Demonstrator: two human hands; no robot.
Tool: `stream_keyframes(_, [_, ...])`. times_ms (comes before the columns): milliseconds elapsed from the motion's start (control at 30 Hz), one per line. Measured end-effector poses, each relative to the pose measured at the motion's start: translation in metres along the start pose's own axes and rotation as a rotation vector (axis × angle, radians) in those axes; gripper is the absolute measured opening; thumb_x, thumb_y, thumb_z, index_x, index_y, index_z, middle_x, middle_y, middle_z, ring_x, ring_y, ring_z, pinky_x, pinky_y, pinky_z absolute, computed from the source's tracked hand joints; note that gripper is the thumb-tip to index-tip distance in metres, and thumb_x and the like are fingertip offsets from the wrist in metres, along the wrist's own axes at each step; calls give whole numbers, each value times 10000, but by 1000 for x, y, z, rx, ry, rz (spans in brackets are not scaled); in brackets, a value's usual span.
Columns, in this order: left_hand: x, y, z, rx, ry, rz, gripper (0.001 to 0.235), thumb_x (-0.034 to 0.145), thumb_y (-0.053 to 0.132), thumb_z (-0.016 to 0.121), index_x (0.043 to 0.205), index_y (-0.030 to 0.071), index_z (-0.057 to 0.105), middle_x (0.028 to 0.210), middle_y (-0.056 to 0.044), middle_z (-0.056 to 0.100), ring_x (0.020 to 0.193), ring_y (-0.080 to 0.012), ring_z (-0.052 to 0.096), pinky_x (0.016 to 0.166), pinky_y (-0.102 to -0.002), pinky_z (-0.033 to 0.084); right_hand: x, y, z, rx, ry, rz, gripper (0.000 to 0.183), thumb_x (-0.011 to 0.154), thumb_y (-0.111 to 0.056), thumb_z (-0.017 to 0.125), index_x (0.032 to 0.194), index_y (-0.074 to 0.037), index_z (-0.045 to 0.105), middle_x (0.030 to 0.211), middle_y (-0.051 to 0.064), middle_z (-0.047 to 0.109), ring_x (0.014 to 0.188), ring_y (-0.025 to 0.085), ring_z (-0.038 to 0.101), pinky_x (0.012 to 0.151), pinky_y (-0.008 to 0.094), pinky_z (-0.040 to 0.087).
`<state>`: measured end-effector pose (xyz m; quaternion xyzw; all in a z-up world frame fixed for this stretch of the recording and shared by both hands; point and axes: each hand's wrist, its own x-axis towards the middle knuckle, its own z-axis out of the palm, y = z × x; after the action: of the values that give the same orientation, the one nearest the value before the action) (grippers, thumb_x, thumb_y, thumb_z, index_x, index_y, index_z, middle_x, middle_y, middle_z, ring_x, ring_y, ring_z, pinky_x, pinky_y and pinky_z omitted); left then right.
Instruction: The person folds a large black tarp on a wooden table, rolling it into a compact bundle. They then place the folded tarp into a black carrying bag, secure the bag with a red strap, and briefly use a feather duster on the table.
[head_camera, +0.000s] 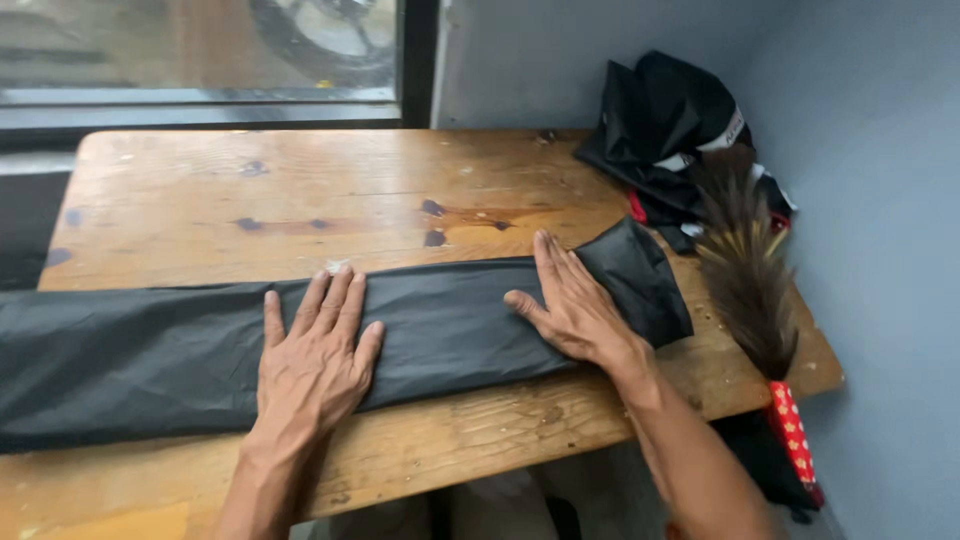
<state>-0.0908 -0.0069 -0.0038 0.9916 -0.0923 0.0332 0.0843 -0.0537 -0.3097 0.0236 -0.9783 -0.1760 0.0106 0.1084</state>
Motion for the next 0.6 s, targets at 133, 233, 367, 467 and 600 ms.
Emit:
stream_keyframes(133, [4,-7,16,73,245,100,628,927,490,312,1480,192,312,1536,47,310,1432,-120,220,1143,-541,96,0,20,-16,-42,-60,22,922,905,-641,336,1466,60,128,1517,267,189,1405,364,204,1135,426,151])
stream_keyframes(233, [-1,-5,16,101,231,90,630,916,490,329,1477,205,312,1533,52,313,1428,-113,225,1136,-524,117,-7,38,-21,-112,-119,139,882,920,-591,351,1456,79,146,1510,262,210,1395,353,240,1118,447,181])
stream_keyframes(367, [4,-6,14,104,248,127,620,934,474,326,1485,192,305,1539,49,305,1437,-118,211,1143,-517,110,-13,37,-23,-58,-52,230,879,892,-659,217,1495,-37,71,1565,136,100,1441,238,105,1143,450,14])
stream_keyframes(467, [0,-5,13,73,229,112,618,938,474,321,1486,189,298,1537,47,302,1433,-124,208,1140,-519,94,-9,46,-18,4,-74,282,848,889,-641,187,1504,-75,42,1580,98,56,1449,218,78,1143,474,-36])
stream_keyframes(600, [1,-7,17,72,262,123,621,934,492,309,1479,194,305,1526,54,313,1429,-106,208,1152,-512,47,-7,59,-4,-54,-11,318,783,919,-578,252,1500,-68,124,1578,106,126,1434,236,167,1128,515,57])
